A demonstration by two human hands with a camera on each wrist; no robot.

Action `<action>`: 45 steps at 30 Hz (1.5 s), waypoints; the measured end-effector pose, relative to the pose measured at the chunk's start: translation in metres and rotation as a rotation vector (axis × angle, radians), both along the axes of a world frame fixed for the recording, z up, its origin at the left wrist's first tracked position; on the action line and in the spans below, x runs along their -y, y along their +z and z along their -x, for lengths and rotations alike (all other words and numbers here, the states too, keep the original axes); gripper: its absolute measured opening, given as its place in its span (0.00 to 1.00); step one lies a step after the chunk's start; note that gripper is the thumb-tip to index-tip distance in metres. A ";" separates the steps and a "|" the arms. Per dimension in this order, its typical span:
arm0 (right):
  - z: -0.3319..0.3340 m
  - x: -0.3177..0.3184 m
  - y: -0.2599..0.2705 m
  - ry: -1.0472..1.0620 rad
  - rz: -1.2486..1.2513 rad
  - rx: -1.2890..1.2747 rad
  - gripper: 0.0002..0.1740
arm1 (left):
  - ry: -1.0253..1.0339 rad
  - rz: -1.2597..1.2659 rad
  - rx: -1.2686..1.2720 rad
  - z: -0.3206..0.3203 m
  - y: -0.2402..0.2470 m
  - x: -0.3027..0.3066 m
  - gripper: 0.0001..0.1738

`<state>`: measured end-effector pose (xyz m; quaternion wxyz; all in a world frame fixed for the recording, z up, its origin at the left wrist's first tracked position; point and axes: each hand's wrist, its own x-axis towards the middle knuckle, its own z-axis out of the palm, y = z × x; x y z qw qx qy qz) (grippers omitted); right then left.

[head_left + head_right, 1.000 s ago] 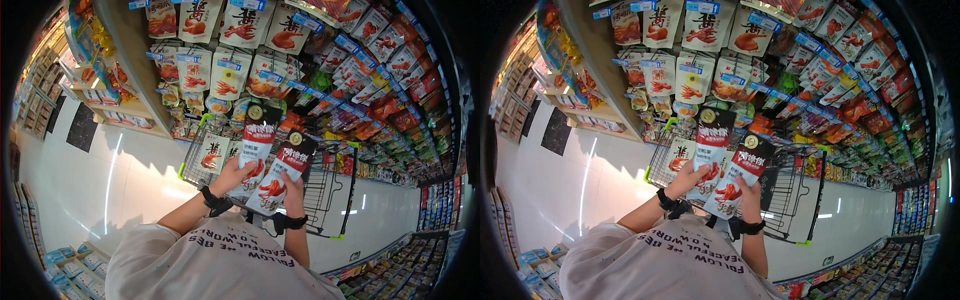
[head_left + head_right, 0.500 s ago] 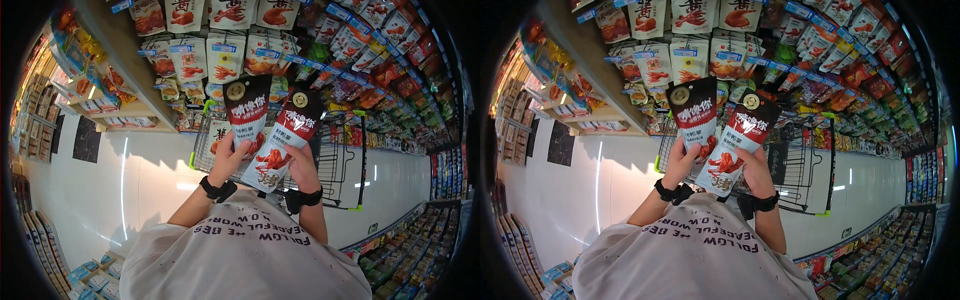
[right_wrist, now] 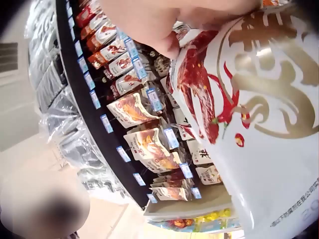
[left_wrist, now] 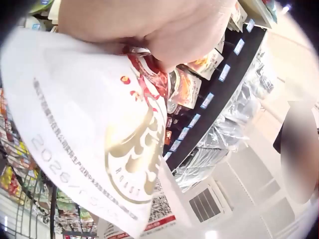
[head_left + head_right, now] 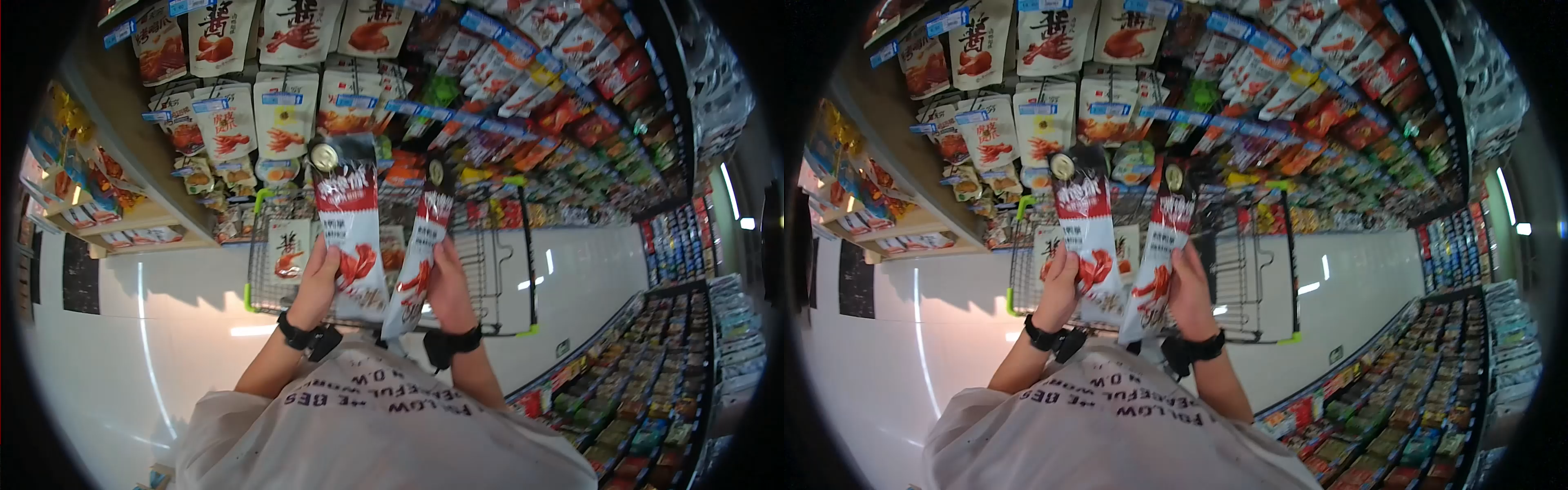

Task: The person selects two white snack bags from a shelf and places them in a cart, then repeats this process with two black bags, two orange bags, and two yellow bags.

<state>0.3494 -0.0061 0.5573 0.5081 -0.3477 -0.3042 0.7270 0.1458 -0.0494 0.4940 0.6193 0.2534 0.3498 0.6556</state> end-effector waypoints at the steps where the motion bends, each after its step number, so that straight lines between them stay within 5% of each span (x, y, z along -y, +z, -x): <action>1: 0.002 0.000 0.003 -0.007 0.018 0.009 0.26 | 0.015 -0.024 0.020 -0.001 0.004 -0.007 0.25; 7: 0.009 0.005 0.010 0.104 0.217 0.097 0.33 | -0.111 -0.040 -0.023 -0.006 0.029 -0.003 0.24; 10: 0.019 0.006 0.015 0.210 -0.015 0.174 0.53 | -0.111 -0.090 -0.106 -0.007 0.025 -0.002 0.29; 20: 0.028 0.002 0.023 0.273 -0.211 0.265 0.66 | -0.002 -0.104 -0.362 0.001 0.043 0.013 0.31; 23: 0.024 -0.001 0.027 0.266 -0.201 0.270 0.59 | 0.012 -0.158 -0.361 0.003 0.048 0.020 0.31; 25: 0.024 -0.004 0.022 0.210 -0.213 0.156 0.42 | -0.019 -0.145 -0.326 0.005 0.048 0.023 0.31; 28: 0.030 -0.003 0.032 0.125 0.053 -0.088 0.31 | -0.009 -0.157 -0.291 0.004 0.044 0.026 0.30; 31: 0.021 -0.011 0.012 0.094 0.290 -0.159 0.28 | 0.059 -0.143 -0.166 -0.001 0.036 0.028 0.29; 37: -0.001 -0.005 -0.012 0.259 0.365 -0.237 0.31 | 0.086 -0.109 -0.150 -0.007 0.021 0.024 0.29; 39: -0.004 -0.003 -0.010 0.154 0.334 -0.057 0.34 | 0.019 -0.122 -0.374 -0.007 0.020 0.022 0.31; 45: -0.037 0.007 0.000 0.164 0.203 -0.155 0.32 | 0.031 -0.091 -0.538 -0.030 0.037 0.020 0.33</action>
